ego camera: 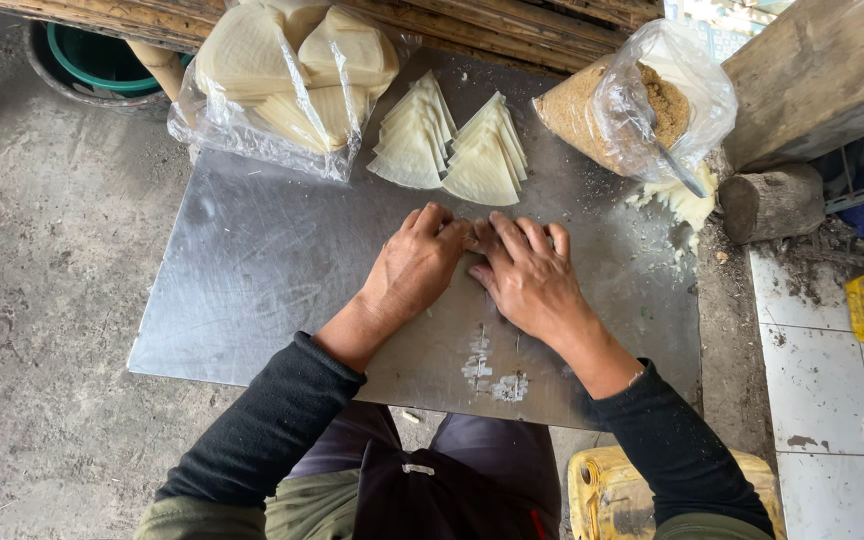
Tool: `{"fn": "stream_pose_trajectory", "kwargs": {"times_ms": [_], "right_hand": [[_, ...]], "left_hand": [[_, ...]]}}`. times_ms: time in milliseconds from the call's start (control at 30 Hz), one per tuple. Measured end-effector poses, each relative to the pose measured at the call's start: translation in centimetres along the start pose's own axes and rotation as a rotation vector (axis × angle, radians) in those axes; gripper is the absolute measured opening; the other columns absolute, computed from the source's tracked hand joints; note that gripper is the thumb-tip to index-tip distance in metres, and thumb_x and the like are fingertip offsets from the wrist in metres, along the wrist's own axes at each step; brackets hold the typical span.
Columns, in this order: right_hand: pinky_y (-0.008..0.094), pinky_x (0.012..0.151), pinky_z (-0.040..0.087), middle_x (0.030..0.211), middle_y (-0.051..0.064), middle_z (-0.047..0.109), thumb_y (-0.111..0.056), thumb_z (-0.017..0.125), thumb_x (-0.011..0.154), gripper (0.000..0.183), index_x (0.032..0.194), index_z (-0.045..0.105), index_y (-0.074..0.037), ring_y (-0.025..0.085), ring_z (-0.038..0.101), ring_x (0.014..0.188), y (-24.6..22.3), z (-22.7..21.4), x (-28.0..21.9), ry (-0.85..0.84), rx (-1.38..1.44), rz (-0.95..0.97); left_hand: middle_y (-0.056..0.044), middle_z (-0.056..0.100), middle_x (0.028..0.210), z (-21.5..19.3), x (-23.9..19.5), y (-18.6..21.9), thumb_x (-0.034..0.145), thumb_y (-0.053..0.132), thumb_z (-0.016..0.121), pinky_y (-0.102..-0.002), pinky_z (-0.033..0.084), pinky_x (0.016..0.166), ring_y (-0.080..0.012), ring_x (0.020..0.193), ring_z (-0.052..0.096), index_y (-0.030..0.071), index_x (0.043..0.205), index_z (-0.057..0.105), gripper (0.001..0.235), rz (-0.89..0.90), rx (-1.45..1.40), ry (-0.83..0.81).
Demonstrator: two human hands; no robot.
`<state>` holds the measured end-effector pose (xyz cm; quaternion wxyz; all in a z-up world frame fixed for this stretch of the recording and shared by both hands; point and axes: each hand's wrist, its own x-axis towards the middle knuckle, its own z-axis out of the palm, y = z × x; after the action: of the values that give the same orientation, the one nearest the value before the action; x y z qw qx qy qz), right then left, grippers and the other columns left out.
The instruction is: The person fills triangular wrappers with a granular mixture using a spoon and folds them into sealed packets. The person repeats this process for multiple wrappers, stacking the finished packets on the metal table.
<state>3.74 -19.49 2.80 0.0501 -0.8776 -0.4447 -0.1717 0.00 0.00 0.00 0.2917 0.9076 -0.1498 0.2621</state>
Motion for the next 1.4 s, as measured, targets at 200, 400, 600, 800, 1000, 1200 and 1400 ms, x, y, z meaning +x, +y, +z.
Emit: {"fn": "stream_pose_trajectory", "kwargs": {"times_ms": [200, 400, 600, 800, 1000, 1200, 1400], "right_hand": [[0.052, 0.099, 0.033, 0.137, 0.013, 0.051, -0.045, 0.068, 0.095, 0.064, 0.148, 0.057, -0.010, 0.034, 0.047, 0.119, 1.6, 0.9, 0.3, -0.044, 0.124, 0.083], [0.046, 0.101, 0.036, 0.124, 0.006, 0.058, -0.027, 0.079, 0.090, 0.044, 0.130, 0.067, -0.015, 0.028, 0.053, 0.119, 2.4, 2.6, -0.1, 0.083, 0.349, 0.163], [0.043, 0.097, 0.039, 0.115, 0.004, 0.064, -0.014, 0.079, 0.088, 0.025, 0.110, 0.068, -0.011, 0.025, 0.059, 0.111, 2.6, 3.3, -0.1, 0.120, 0.410, 0.156], [0.044, 0.094, 0.045, 0.111, 0.011, 0.067, -0.008, 0.071, 0.096, 0.020, 0.114, 0.065, -0.003, 0.025, 0.063, 0.101, 2.1, -1.1, -1.1, 0.175, 0.414, 0.101], [0.028, 0.074, 0.063, 0.101, 0.007, 0.073, -0.006, 0.062, 0.101, 0.013, 0.114, 0.064, -0.005, 0.014, 0.075, 0.085, -4.6, -7.0, -10.7, 0.228, 1.183, -0.140], [0.037, 0.085, 0.058, 0.103, 0.010, 0.073, -0.015, 0.068, 0.099, 0.017, 0.110, 0.071, -0.003, 0.022, 0.071, 0.097, -11.7, 1.6, -18.7, -0.356, 1.136, -0.048], [0.042, 0.081, 0.055, 0.100, 0.015, 0.073, -0.031, 0.066, 0.095, 0.032, 0.114, 0.065, -0.005, 0.032, 0.070, 0.089, -10.2, 17.8, -19.5, -0.456, 0.653, 0.456]], "left_hand": [[-0.014, 0.064, 0.108, 0.6, 0.2, -0.5, 0.087, 0.006, 0.068, -0.040, 0.057, 0.084, -0.0308, 0.097, 0.065, 0.005, 0.119, 0.071, 0.032, -0.021, -0.012, -0.067], [-0.012, 0.063, 0.110, 1.1, 0.3, -0.9, 0.089, 0.005, 0.068, -0.039, 0.056, 0.088, -0.0300, 0.101, 0.065, 0.006, 0.117, 0.071, 0.028, -0.030, -0.008, -0.055], [-0.013, 0.063, 0.109, 0.5, 0.5, -0.5, 0.091, 0.012, 0.069, -0.040, 0.055, 0.089, -0.0309, 0.101, 0.064, 0.004, 0.116, 0.070, 0.026, 0.015, -0.055, -0.048], [-0.015, 0.062, 0.107, -1.3, 1.6, -0.7, 0.107, 0.019, 0.062, -0.040, 0.055, 0.091, -0.0295, 0.098, 0.065, 0.002, 0.124, 0.066, 0.025, -0.102, -0.128, 0.036], [-0.014, 0.063, 0.108, -2.9, 1.8, -0.9, 0.106, 0.016, 0.056, -0.044, 0.051, 0.089, -0.0342, 0.102, 0.063, 0.005, 0.119, 0.068, 0.021, -0.290, -0.117, 0.320], [-0.015, 0.062, 0.107, -2.4, 2.0, -1.9, 0.104, 0.017, 0.061, -0.044, 0.051, 0.088, -0.0340, 0.099, 0.063, 0.006, 0.114, 0.070, 0.018, -0.477, -0.225, 0.298], [-0.014, 0.064, 0.104, -1.7, 1.5, -2.0, 0.100, 0.014, 0.064, -0.044, 0.052, 0.088, -0.0353, 0.101, 0.063, 0.006, 0.109, 0.071, 0.014, -0.348, -0.166, 0.322]]}}
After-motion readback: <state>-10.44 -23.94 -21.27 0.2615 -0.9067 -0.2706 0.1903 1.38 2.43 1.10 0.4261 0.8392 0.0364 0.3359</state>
